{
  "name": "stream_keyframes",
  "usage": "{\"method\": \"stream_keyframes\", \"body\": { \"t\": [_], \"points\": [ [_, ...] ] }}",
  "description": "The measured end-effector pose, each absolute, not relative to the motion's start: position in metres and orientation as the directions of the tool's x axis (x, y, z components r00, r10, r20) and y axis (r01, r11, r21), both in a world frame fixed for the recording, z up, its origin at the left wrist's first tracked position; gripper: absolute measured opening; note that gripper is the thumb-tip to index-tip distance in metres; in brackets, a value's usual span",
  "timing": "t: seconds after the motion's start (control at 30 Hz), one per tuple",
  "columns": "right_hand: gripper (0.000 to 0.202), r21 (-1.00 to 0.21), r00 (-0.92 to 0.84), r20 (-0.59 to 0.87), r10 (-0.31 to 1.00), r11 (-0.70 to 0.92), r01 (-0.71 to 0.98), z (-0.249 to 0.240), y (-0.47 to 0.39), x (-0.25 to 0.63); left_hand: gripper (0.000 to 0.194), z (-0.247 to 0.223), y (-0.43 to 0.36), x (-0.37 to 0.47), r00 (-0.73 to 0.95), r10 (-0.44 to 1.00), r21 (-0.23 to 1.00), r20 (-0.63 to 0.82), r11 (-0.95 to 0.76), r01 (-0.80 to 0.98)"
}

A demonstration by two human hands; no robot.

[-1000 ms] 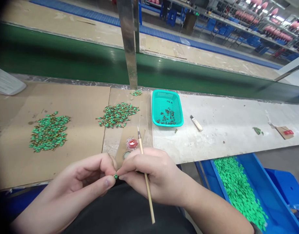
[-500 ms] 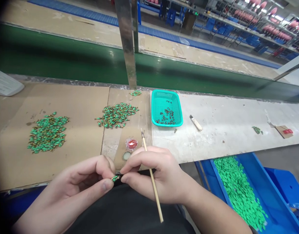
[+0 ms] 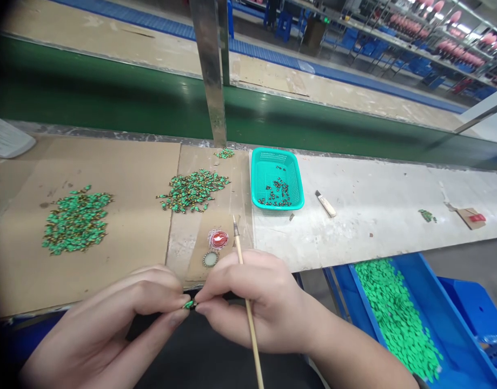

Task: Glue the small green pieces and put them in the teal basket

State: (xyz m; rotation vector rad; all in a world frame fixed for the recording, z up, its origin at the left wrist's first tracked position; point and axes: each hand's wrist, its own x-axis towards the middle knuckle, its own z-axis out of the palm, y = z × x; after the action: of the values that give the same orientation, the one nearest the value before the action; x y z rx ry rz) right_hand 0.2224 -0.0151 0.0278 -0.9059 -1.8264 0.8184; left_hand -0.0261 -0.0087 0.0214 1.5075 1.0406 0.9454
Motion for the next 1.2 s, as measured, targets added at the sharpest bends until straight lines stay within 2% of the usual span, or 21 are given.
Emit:
{"method": "stream_keyframes", "body": {
  "t": [0.13, 0.27, 0.4, 0.6, 0.93, 1.2],
  "points": [
    [0.013, -0.736, -0.351, 0.513, 0.783, 0.612, 0.290, 0.028, -0.017, 0.222, 0.015, 0.027, -0.008, -0.028, 0.374, 0.927, 0.985, 0.012, -0.076, 0.155],
    [0.011, -0.683, -0.376, 0.537, 0.755, 0.651, 0.332, 0.028, -0.016, 0.222, 0.015, 0.019, -0.004, -0.036, 0.453, 0.888, 0.987, -0.074, 0.001, 0.160],
    [0.010, -0.665, -0.403, 0.531, 0.745, 0.662, 0.347, 0.027, -0.015, 0.223, 0.023, 0.011, -0.003, -0.040, 0.486, 0.855, 0.973, -0.181, 0.084, 0.213],
    [0.013, -0.663, -0.445, 0.492, 0.748, 0.653, 0.365, 0.027, -0.015, 0.224, 0.034, 0.010, -0.002, -0.038, 0.524, 0.810, 0.962, -0.262, 0.178, 0.206],
    [0.015, -0.644, -0.466, 0.513, 0.721, 0.682, 0.346, 0.025, -0.016, 0.223, 0.036, 0.010, 0.003, -0.040, 0.589, 0.748, 0.951, -0.307, 0.262, 0.163],
    [0.015, -0.659, -0.476, 0.509, 0.717, 0.680, 0.320, 0.024, -0.016, 0.223, 0.037, 0.011, 0.007, -0.038, 0.600, 0.740, 0.952, -0.304, 0.266, 0.155]
  ]
}}
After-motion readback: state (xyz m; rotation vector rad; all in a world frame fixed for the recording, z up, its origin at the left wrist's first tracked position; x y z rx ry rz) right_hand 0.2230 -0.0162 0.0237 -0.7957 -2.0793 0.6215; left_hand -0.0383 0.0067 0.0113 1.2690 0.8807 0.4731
